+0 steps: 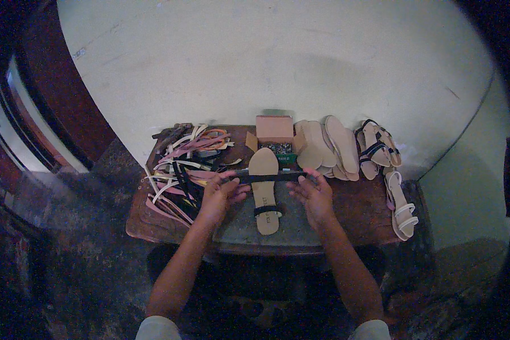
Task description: The person sits on the floor and assembles a sandal by attaching a black strap to a beige sole. They pick up the sole and strap, align them, and secure the strap to the sole using a small fastener.
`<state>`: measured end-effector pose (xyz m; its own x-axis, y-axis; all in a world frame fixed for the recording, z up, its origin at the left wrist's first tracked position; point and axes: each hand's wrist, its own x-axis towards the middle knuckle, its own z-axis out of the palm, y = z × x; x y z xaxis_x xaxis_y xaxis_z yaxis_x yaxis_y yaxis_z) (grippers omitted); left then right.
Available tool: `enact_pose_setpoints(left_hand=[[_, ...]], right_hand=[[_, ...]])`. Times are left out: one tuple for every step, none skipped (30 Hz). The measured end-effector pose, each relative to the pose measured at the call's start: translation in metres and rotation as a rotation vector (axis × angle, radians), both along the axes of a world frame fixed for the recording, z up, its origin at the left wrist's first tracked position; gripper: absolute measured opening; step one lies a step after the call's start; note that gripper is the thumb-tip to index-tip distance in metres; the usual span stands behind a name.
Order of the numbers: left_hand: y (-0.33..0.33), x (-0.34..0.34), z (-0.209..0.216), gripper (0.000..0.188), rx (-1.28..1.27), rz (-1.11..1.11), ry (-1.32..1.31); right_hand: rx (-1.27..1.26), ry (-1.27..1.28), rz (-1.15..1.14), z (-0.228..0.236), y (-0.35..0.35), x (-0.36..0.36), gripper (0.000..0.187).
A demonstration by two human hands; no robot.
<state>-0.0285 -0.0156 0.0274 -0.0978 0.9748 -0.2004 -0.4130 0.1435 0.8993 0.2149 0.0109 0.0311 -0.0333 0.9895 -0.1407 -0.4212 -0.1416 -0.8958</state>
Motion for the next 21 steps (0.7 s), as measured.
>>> enact_pose_setpoints(left_hand=[[-0.001,0.001,0.003,0.032,-0.008,-0.033,-0.011],[-0.003,0.002,0.006,0.031,-0.003,-0.060,-0.015],[-0.006,0.003,0.010,0.031,0.002,-0.084,-0.019],[-0.008,0.004,0.011,0.030,0.008,-0.110,-0.023],[-0.008,0.005,0.009,0.029,0.002,-0.117,-0.016],[-0.008,0.005,0.006,0.028,-0.004,-0.120,-0.007],[-0.008,0.006,0.003,0.027,-0.010,-0.124,0.001],[-0.008,0.006,0.000,0.026,0.013,-0.126,0.087],[-0.008,0.008,-0.001,0.026,0.036,-0.131,0.173],[-0.008,0.010,-0.001,0.025,0.059,-0.136,0.259],[-0.009,0.011,-0.001,0.024,0.070,-0.120,0.296],[-0.010,0.013,0.002,0.024,0.081,-0.106,0.332],[-0.011,0.015,0.003,0.023,0.093,-0.092,0.368],[-0.011,0.015,0.002,0.024,0.088,-0.076,0.383],[-0.010,0.014,0.001,0.024,0.084,-0.058,0.399],[-0.010,0.013,0.000,0.025,0.079,-0.039,0.415],[-0.011,0.013,0.000,0.025,0.066,-0.029,0.393],[-0.010,0.013,0.000,0.025,0.054,-0.021,0.369],[-0.010,0.013,0.001,0.026,0.041,-0.012,0.345],[-0.009,0.014,0.000,0.025,0.061,-0.007,0.331],[-0.009,0.014,-0.002,0.025,0.078,0.001,0.317]], right_hand=[[0.002,0.040,0.001,-0.001,-0.001,0.001,0.035],[-0.020,0.062,0.005,-0.001,-0.001,0.001,0.035],[-0.042,0.085,0.012,0.000,-0.002,0.001,0.036],[-0.064,0.107,0.018,0.001,-0.003,0.001,0.036],[-0.071,0.100,0.031,0.002,-0.003,0.001,0.035],[-0.078,0.095,0.047,0.003,-0.004,-0.001,0.034],[-0.085,0.089,0.063,0.003,-0.005,-0.003,0.034],[-0.069,0.018,0.086,0.004,-0.007,-0.006,0.036],[-0.053,-0.054,0.106,0.004,-0.009,-0.008,0.039],[-0.037,-0.125,0.126,0.003,-0.010,-0.010,0.042],[-0.018,-0.140,0.138,0.002,-0.011,-0.012,0.043],[0.000,-0.154,0.147,0.000,-0.011,-0.013,0.045],[0.018,-0.169,0.157,-0.002,-0.011,-0.012,0.046],[0.089,-0.267,0.170,-0.003,-0.010,-0.011,0.047],[0.161,-0.365,0.185,-0.003,-0.008,-0.010,0.049],[0.234,-0.462,0.200,-0.004,-0.007,-0.009,0.051],[0.282,-0.468,0.191,-0.007,-0.006,-0.008,0.052],[0.330,-0.475,0.181,-0.009,-0.007,-0.008,0.054],[0.378,-0.482,0.170,-0.010,-0.007,-0.008,0.056],[0.406,-0.533,0.154,-0.011,-0.007,-0.006,0.059],[0.433,-0.583,0.143,-0.006,-0.010,-0.007,0.062]])
